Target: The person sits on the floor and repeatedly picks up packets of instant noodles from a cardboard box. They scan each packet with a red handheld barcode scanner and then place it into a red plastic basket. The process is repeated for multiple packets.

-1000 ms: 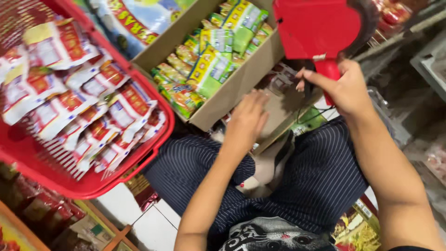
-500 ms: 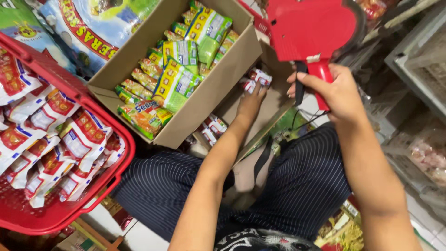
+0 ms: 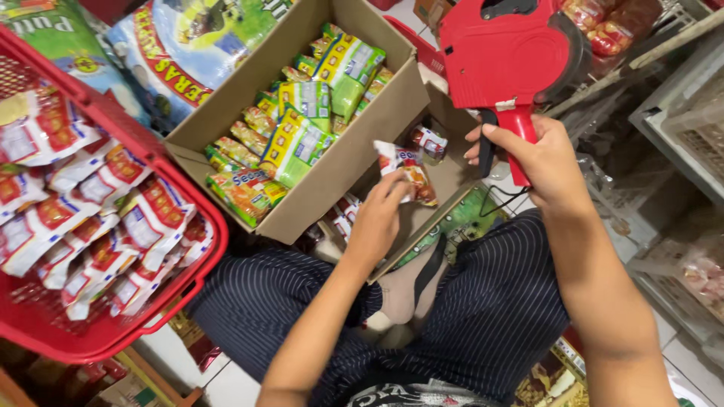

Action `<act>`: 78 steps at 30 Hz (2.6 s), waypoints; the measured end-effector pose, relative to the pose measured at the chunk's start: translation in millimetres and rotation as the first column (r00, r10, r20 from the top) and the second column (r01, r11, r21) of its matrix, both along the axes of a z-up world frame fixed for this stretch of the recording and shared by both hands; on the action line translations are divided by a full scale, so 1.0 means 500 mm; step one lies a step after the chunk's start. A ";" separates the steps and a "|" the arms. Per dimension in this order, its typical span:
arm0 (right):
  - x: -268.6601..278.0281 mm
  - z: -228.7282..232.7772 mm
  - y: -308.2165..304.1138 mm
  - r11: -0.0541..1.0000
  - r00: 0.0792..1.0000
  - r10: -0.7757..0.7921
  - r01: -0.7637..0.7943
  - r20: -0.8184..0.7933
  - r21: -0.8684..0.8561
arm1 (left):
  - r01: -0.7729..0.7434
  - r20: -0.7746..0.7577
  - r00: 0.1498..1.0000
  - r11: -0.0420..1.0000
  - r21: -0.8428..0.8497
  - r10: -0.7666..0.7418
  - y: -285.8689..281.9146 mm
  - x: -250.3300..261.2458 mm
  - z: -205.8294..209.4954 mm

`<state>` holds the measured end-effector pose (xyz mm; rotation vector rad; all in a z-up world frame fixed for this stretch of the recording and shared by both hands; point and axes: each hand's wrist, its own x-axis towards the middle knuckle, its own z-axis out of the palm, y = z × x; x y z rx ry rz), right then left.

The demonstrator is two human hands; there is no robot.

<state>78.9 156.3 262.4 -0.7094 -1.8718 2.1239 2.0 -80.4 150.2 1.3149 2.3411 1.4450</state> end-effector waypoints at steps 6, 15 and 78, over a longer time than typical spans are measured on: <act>-0.026 -0.008 -0.035 0.997 0.997 0.013 -0.019 0.074 0.072 | -0.319 0.125 0.947 0.906 0.279 0.295 -0.120 0.043 0.084; -0.053 -0.043 -0.137 0.990 0.955 0.101 -0.125 0.279 0.070 | -0.356 0.187 0.933 0.865 0.353 0.307 -0.187 0.040 0.103; -0.025 -0.079 -0.189 0.843 0.896 0.389 -0.441 0.215 0.308 | -0.768 0.007 0.561 0.517 0.379 0.828 -0.389 -0.069 0.252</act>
